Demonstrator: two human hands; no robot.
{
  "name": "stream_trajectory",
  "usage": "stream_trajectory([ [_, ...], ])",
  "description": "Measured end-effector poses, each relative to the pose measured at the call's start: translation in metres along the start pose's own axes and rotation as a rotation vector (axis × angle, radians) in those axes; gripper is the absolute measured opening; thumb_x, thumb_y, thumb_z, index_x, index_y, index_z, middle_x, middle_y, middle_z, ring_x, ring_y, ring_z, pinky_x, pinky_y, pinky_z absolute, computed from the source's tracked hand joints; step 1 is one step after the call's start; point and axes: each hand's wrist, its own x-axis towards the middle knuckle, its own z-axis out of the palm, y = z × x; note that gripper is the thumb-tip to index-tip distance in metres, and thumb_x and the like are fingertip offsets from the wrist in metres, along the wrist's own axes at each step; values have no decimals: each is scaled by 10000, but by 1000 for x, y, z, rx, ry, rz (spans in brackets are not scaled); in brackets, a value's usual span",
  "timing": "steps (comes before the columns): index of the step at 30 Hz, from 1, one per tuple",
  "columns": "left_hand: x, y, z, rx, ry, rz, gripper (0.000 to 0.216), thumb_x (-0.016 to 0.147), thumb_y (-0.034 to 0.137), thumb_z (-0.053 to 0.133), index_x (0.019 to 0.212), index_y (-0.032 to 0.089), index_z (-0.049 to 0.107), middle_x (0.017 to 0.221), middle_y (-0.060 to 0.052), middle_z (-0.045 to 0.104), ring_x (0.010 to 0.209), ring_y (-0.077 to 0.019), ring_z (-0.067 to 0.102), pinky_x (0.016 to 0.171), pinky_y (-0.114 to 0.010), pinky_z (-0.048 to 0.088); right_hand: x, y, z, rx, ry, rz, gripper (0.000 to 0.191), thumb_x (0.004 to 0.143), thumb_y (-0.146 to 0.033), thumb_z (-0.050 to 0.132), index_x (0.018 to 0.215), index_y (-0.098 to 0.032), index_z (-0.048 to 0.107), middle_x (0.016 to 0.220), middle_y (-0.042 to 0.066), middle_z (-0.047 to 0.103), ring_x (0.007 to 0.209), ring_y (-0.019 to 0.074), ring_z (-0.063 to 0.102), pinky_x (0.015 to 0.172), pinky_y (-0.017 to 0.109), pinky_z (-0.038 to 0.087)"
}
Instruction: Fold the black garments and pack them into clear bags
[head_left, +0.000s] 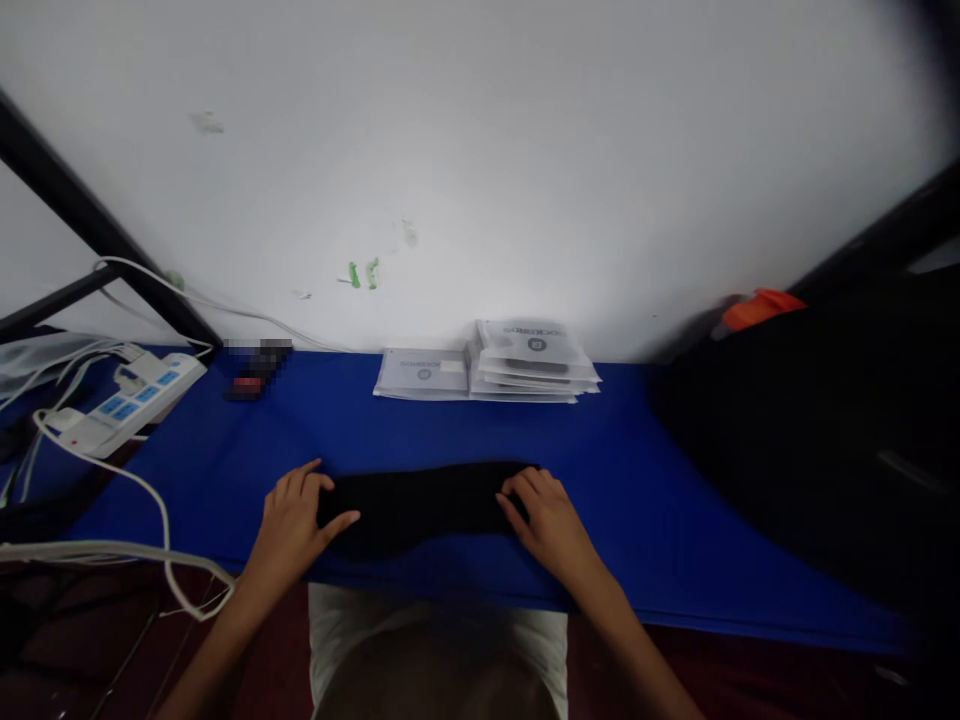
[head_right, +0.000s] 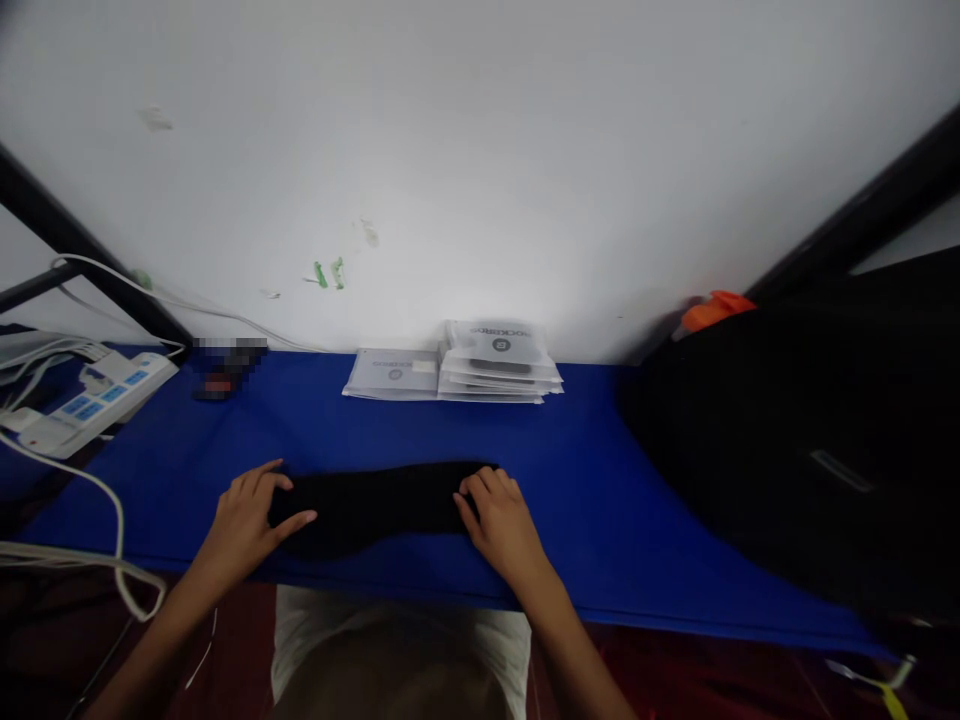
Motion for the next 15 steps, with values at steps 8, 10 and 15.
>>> stream_trajectory([
  [8,6,1,-19,-36,-138,-28,320,793,525,635,843,211,598,1110,-121,668,1086,-327,594,849,-428,497,-5,-4,0,34,61,9,234,999,-288,421,913,-180,610,893,87,631,813,222,549,772,387,438],
  [10,19,3,-36,-36,-237,-200,264,845,495,570,872,233,553,839,-58,686,851,-286,666,736,-383,503,-6,-6,-3,65,95,-4,252,1007,-281,408,939,-180,629,923,95,655,844,222,573,772,385,452],
  [15,50,21,-51,-81,48,-433,304,836,436,590,1055,249,494,863,-53,673,785,-311,678,665,-378,478,-5,-13,-11,191,34,-136,224,999,-260,439,1047,-199,650,1057,98,694,1015,236,616,860,417,507],
])
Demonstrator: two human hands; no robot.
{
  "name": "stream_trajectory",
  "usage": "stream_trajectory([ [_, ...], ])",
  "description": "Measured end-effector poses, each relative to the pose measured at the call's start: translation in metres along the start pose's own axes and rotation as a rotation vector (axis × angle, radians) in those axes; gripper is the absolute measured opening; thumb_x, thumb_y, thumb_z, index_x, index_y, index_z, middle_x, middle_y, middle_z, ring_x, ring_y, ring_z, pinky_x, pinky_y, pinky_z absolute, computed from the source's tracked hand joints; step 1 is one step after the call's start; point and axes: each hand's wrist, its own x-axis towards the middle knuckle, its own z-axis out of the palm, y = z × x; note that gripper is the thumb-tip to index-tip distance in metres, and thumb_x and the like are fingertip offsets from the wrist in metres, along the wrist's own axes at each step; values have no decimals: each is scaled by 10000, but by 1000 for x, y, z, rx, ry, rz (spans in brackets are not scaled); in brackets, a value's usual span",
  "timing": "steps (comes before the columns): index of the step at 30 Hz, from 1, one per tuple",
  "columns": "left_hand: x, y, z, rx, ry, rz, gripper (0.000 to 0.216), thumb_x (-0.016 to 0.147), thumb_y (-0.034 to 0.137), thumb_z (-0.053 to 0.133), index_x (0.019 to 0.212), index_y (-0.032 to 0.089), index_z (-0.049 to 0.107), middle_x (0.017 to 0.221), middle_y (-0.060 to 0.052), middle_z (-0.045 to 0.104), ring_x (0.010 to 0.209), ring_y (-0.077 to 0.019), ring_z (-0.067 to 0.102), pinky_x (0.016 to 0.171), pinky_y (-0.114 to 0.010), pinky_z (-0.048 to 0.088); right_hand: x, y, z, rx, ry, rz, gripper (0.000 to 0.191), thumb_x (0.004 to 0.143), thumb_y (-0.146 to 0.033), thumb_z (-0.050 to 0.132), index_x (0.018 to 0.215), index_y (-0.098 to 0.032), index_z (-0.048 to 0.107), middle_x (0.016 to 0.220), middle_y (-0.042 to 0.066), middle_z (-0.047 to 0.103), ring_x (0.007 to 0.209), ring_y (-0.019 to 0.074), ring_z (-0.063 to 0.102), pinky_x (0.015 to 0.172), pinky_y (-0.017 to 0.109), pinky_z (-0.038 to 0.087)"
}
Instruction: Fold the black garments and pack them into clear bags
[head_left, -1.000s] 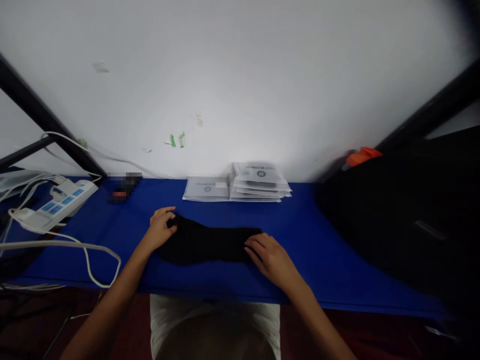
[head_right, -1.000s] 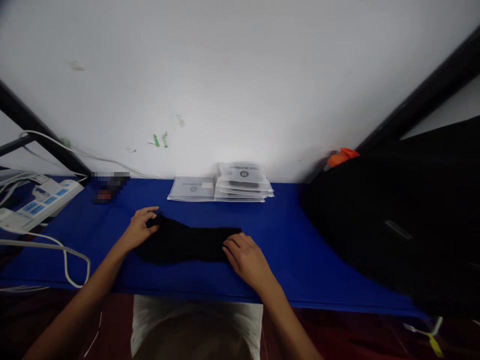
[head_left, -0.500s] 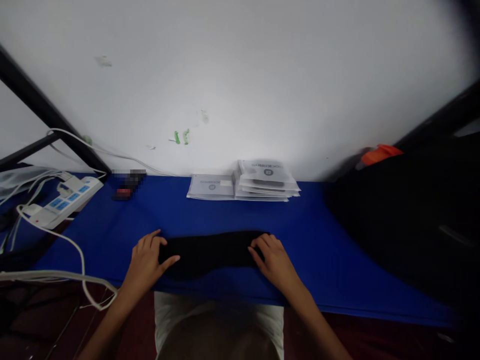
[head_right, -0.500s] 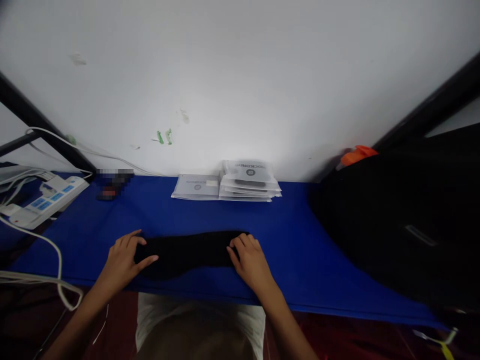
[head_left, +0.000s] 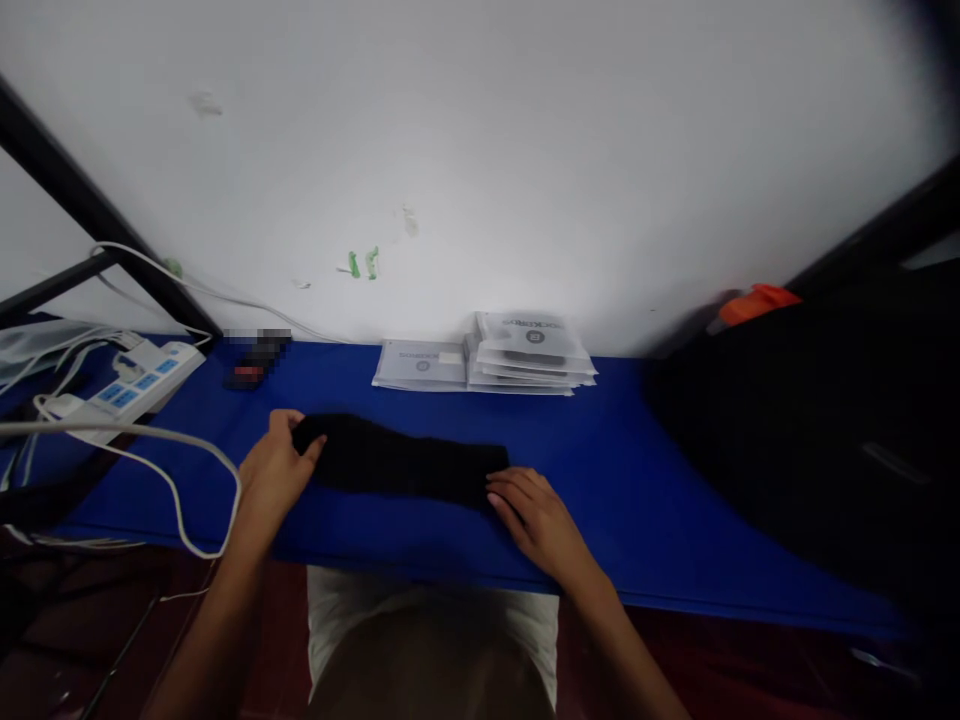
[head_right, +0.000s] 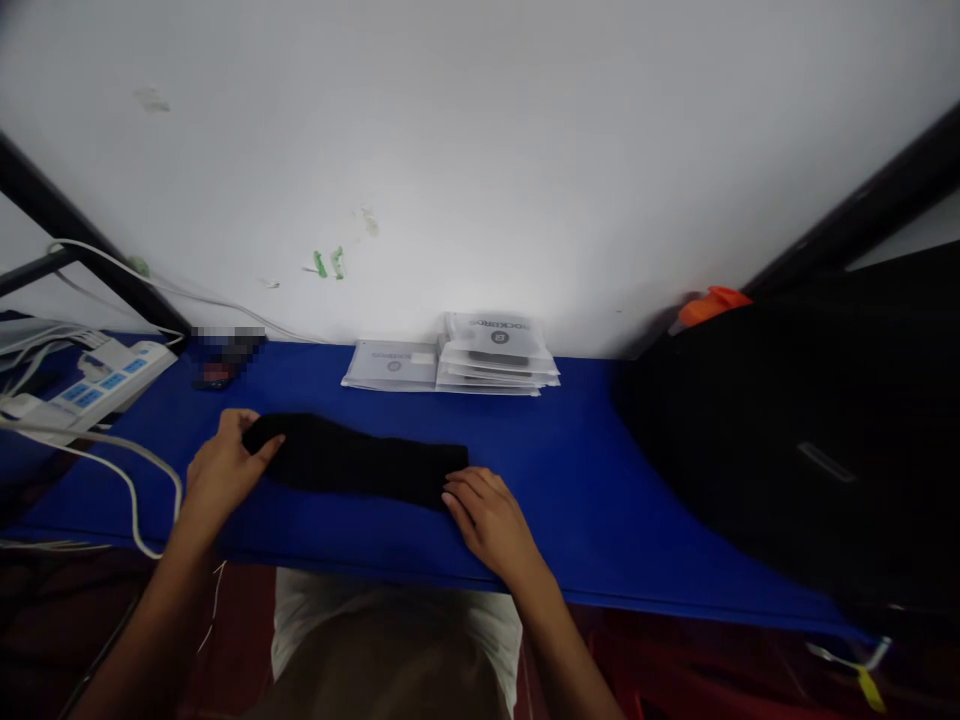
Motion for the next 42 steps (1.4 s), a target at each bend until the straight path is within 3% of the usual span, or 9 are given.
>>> stream_trajectory([
  [4,-14,36,33,-275,209,219,417,803,275,610,1193,243,466,1055,-61,664,946,-277,665,795,-385,501,2,-4,-2,23,-35,-4,233,988,-266,465,1108,-215,657,1100,97,695,1052,243,625,881,443,535],
  [10,-36,65,68,-414,-179,566,582,874,360,612,1377,243,342,1176,-62,673,905,-201,692,990,-446,437,2,-4,-3,63,-46,14,240,985,-276,474,1118,-212,663,1114,111,692,1064,255,623,879,463,544],
  [17,-43,32,74,-355,195,356,512,868,502,588,1251,181,477,1344,-176,484,1261,-333,483,1027,-531,407,1,-2,-3,102,-34,32,212,979,-259,498,1115,-209,653,1119,95,698,1077,243,619,905,459,542],
  [20,-46,25,76,-104,136,285,507,743,583,694,1008,161,600,1346,-203,460,1297,-449,375,1011,-648,348,1,-2,-4,134,-22,21,209,971,-258,511,1126,-221,647,1117,93,703,1081,247,628,914,464,547],
  [26,-43,50,64,-303,246,395,99,820,277,636,829,206,567,1123,-105,586,1101,-306,543,951,-508,444,-4,-6,-6,284,-58,43,309,987,-251,467,1291,-241,519,1262,92,651,1150,211,632,965,390,544],
  [33,-70,95,77,-267,-333,1059,621,774,629,667,1237,221,594,1291,-123,601,1231,-320,520,1076,-522,345,-11,-5,-3,168,117,-51,257,930,-221,514,1185,-222,539,1086,111,693,1027,232,671,855,396,571],
  [37,-61,103,74,-374,-517,1229,588,759,647,674,1180,238,644,1207,-85,667,1192,-275,564,1088,-455,352,-1,-9,-2,-52,38,-157,584,899,-352,572,1422,-159,396,1305,185,601,1271,318,523,1023,540,452],
  [40,-23,105,68,-392,-584,1211,275,893,496,593,965,253,701,979,-18,733,1002,-188,658,979,-331,451,3,-15,1,-105,-150,-117,822,866,-530,598,1497,-104,290,1470,231,437,1398,353,362,1089,562,381],
  [42,14,105,68,-233,-393,1021,241,947,408,514,917,242,687,960,-20,720,949,-170,661,914,-299,482,-1,-20,4,-122,-196,-79,913,819,-589,633,1505,-98,284,1504,245,376,1416,372,318,1092,567,375],
])
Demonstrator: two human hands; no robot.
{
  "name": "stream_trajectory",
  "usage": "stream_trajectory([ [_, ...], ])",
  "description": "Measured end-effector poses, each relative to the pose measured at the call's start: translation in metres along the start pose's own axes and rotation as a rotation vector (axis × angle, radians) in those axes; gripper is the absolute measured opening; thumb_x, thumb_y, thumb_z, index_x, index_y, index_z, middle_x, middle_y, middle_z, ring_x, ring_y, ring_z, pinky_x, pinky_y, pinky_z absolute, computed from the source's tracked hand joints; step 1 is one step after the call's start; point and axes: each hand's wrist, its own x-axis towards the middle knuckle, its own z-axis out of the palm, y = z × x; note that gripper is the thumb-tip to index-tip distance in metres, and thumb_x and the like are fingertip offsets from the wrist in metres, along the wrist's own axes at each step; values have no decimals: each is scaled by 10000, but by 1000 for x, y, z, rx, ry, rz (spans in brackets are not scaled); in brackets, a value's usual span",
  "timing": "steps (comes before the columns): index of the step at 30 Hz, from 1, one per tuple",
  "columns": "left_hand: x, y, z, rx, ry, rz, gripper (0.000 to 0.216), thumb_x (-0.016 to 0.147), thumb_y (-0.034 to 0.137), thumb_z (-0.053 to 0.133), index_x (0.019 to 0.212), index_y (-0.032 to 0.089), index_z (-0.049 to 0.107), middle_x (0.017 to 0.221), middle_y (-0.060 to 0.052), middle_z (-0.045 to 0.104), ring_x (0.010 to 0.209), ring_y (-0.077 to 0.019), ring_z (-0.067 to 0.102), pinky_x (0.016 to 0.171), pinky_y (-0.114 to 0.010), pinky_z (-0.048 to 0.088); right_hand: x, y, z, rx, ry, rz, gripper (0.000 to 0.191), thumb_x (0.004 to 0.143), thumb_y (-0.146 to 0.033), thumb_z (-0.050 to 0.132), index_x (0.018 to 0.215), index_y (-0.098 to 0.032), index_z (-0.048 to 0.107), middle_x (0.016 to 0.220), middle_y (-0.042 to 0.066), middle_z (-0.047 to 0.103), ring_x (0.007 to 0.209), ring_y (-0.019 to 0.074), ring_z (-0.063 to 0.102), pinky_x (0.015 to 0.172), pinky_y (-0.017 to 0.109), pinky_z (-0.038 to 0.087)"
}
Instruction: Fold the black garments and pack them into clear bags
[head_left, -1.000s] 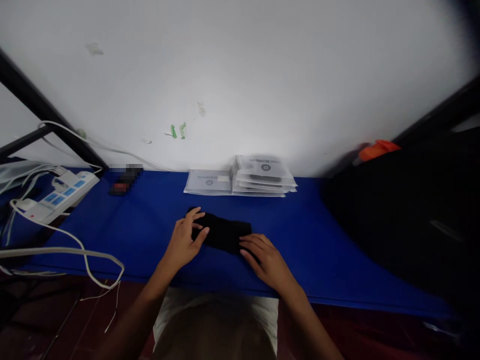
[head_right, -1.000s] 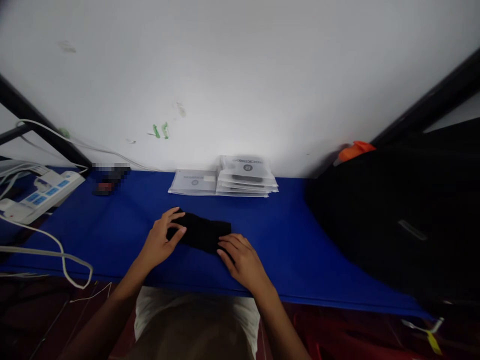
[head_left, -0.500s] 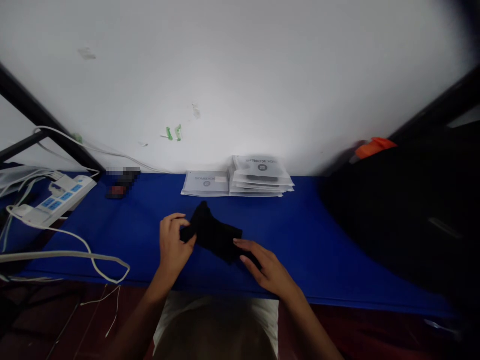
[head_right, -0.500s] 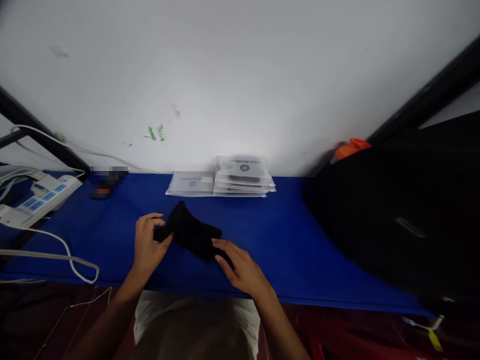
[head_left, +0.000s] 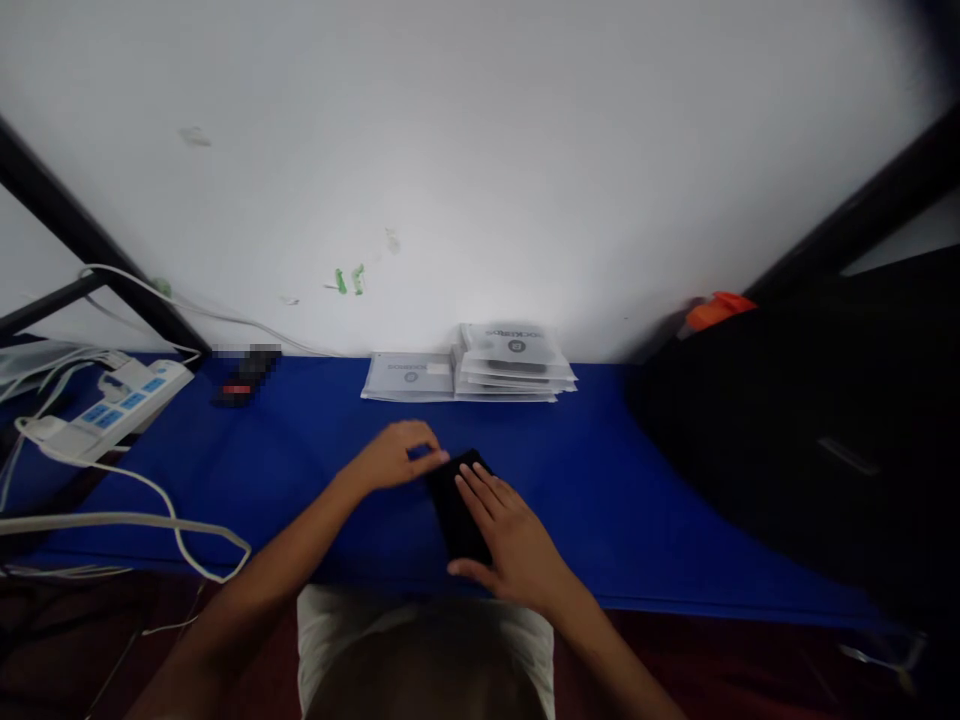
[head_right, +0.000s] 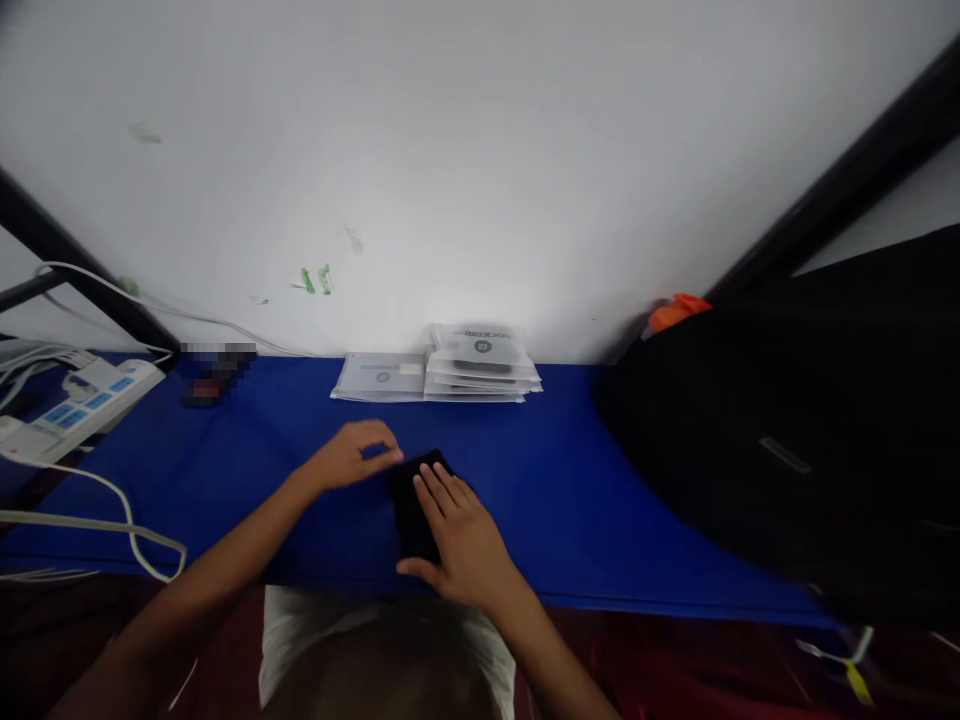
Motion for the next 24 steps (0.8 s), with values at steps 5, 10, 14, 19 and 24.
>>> stream_trajectory([
  [5,30,-69,-23,190,72,-197,198,862,206,557,1042,197,640,1132,-105,668,1098,-270,594,954,-413,446,-26,-19,10,-30,-29,43,955,747,-364,730,1529,-126,236,1547,213,304,1435,365,276,1097,555,391],
  [10,17,-84,-21,261,18,-227,221,901,183,448,971,211,656,950,-87,689,925,-237,636,827,-334,479,-47,-29,3,-8,-92,4,794,733,22,458,1479,-234,367,1480,80,463,1356,256,450,1021,431,503],
  [14,-14,-66,-17,274,-13,-177,345,887,128,407,1123,239,633,1042,-88,654,914,-224,619,806,-326,479,-47,-24,-20,211,-191,2,828,600,17,443,1394,-217,484,1408,68,553,1284,228,535,1037,392,491],
  [19,-55,-24,-12,271,-22,-14,417,842,70,409,1175,194,628,1034,-108,592,966,-257,550,877,-397,478,-27,-15,-35,250,-28,-79,692,696,-23,451,1372,-165,491,1369,114,587,1267,225,550,1019,372,502],
  [24,-85,23,-2,132,10,100,795,726,-4,449,1482,202,313,1212,-134,510,1104,-269,488,983,-459,457,9,-21,-20,85,131,-280,607,834,-63,413,1439,-119,393,1425,168,518,1371,267,422,1065,444,452],
])
